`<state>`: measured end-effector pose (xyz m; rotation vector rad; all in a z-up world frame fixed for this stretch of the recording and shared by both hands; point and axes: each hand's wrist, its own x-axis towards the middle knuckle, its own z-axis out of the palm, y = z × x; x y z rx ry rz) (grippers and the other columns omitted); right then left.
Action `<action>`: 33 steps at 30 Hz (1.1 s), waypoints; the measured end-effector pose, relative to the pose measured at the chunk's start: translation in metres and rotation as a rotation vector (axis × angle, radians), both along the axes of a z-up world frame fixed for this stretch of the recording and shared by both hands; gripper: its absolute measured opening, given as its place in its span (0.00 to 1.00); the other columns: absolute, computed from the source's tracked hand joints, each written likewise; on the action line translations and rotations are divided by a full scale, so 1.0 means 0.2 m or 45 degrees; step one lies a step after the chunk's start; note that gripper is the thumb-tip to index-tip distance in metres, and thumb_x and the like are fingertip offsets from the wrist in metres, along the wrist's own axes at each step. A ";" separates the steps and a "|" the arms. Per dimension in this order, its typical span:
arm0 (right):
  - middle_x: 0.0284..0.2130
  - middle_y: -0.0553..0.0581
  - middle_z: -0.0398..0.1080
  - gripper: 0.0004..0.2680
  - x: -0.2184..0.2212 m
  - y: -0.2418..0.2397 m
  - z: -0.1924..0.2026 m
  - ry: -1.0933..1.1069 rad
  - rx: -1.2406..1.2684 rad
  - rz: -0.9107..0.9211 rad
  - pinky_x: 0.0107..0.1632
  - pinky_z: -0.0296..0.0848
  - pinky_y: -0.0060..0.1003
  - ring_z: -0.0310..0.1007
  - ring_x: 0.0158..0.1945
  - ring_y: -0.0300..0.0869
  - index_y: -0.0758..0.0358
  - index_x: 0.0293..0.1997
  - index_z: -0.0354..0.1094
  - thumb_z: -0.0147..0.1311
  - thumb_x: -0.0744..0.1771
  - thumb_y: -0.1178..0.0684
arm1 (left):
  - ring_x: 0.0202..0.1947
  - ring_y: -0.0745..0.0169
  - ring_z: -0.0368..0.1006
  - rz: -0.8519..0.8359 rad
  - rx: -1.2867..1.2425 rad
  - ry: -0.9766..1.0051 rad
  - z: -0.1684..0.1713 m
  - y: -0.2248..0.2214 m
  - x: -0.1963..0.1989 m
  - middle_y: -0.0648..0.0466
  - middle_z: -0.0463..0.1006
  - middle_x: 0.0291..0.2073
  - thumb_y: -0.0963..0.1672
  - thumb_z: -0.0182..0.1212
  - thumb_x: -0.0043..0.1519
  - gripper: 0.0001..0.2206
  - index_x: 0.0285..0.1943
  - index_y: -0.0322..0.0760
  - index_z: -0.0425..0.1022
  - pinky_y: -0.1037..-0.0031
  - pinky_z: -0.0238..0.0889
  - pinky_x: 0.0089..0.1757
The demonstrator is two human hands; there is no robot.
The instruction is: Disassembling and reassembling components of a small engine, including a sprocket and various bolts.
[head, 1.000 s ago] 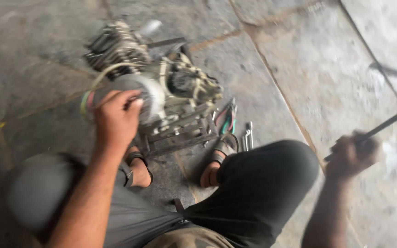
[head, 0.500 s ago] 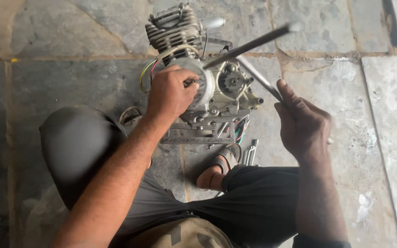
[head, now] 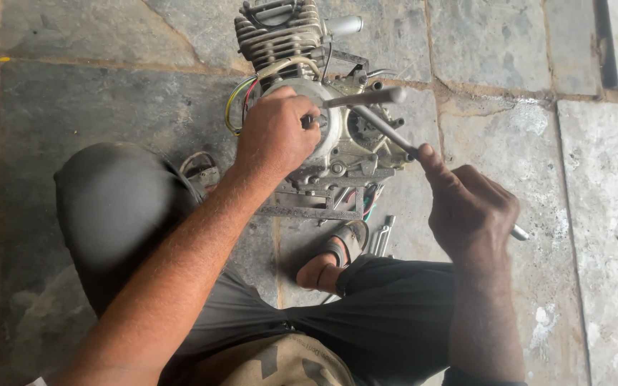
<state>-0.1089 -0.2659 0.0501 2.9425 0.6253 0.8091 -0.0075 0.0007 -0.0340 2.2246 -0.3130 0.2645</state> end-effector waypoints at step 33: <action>0.24 0.46 0.65 0.19 -0.02 -0.04 0.04 0.090 0.398 -0.032 0.24 0.63 0.34 0.62 0.21 0.30 0.39 0.70 0.69 0.66 0.72 0.60 | 0.34 0.56 0.81 -0.115 -0.031 0.225 0.05 -0.02 0.06 0.48 0.83 0.30 0.42 0.70 0.55 0.06 0.36 0.33 0.80 0.64 0.75 0.39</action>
